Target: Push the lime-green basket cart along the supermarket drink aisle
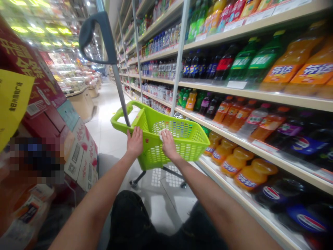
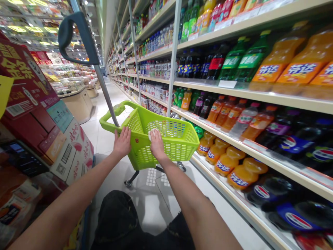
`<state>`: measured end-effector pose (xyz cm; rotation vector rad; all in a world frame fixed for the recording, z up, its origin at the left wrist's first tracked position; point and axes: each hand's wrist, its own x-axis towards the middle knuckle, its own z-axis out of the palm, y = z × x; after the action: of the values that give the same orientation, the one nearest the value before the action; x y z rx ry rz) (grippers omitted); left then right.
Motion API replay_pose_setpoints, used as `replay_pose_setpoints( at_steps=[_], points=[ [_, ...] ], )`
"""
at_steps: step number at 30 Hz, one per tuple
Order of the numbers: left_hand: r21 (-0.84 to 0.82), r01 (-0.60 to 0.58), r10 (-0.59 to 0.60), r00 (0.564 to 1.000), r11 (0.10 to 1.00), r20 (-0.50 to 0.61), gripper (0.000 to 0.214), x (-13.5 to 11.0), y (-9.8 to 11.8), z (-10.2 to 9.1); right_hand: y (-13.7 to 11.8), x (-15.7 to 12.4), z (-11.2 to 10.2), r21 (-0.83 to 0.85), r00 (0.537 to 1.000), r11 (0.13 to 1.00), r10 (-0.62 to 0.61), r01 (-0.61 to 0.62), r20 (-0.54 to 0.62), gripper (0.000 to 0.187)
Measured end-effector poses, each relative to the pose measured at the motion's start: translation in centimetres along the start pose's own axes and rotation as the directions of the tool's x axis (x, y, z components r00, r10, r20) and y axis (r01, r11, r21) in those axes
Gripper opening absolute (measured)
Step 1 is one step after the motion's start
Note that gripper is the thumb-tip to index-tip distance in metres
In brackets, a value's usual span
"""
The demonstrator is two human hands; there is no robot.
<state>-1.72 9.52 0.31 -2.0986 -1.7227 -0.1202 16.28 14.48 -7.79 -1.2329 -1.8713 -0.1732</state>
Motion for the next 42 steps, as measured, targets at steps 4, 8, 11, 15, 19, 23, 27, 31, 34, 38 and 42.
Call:
replay_pose_setpoints(
  at_steps=[4,8,11,15,19,23,27,31,34,38,42],
  points=[
    [-0.01,-0.017,0.017,1.0,1.0,-0.003,0.064,-0.3,-0.4,-0.3,-4.5,2.3,1.7,0.07,0.996,0.994,-0.084,0.082,0.022,0.057],
    [0.003,0.017,-0.017,1.0,1.0,-0.024,0.063,-0.7,-1.2,-0.6,-6.0,3.3,2.1,0.087,0.994,0.991,-0.104,0.101,0.039,0.052],
    [-0.001,0.011,-0.011,1.0,1.0,-0.012,0.064,-0.8,-1.3,-0.8,-4.7,2.6,1.4,0.074,0.997,0.995,-0.075,0.073,0.033,0.053],
    [-0.036,0.001,-0.001,1.0,0.999,-0.01,0.064,-0.9,-1.2,-1.0,-3.4,1.8,0.7,0.049,0.997,0.998,-0.035,0.032,0.068,0.057],
    [-0.11,-0.004,-0.013,0.987,0.994,-0.158,0.064,-1.3,-1.9,-1.2,-5.6,3.3,1.3,0.103,0.991,0.992,-0.089,0.079,0.104,0.056],
    [-0.144,0.039,-0.073,0.969,0.989,-0.237,0.065,-1.8,-3.1,-1.3,-9.5,5.9,2.2,0.188,0.978,0.967,-0.189,0.17,0.087,0.055],
    [-0.143,0.043,-0.074,0.971,0.989,-0.226,0.064,-2.0,-3.7,-1.3,-11.2,7.1,2.5,0.195,0.964,0.954,-0.25,0.229,0.092,0.053],
    [-0.128,0.017,-0.039,0.984,0.992,-0.173,0.061,-1.7,-3.2,-1.0,-8.9,5.7,1.9,0.121,0.973,0.975,-0.201,0.187,0.117,0.052],
    [-0.106,-0.012,-0.005,0.989,0.994,-0.151,0.06,-1.3,-2.4,-0.6,-6.2,4.1,1.4,0.056,0.986,0.993,-0.112,0.106,0.12,0.052],
    [-0.08,-0.029,0.02,0.993,0.996,-0.115,0.061,-0.6,-1.5,-0.2,-4.9,3.0,1.1,0.034,0.992,0.996,-0.085,0.082,0.094,0.051],
    [-0.056,-0.015,0.009,0.996,0.998,-0.094,0.061,-0.3,-1.4,-0.2,-4.1,2.5,1.0,0.03,0.989,0.993,-0.113,0.111,0.097,0.052]
  ],
)
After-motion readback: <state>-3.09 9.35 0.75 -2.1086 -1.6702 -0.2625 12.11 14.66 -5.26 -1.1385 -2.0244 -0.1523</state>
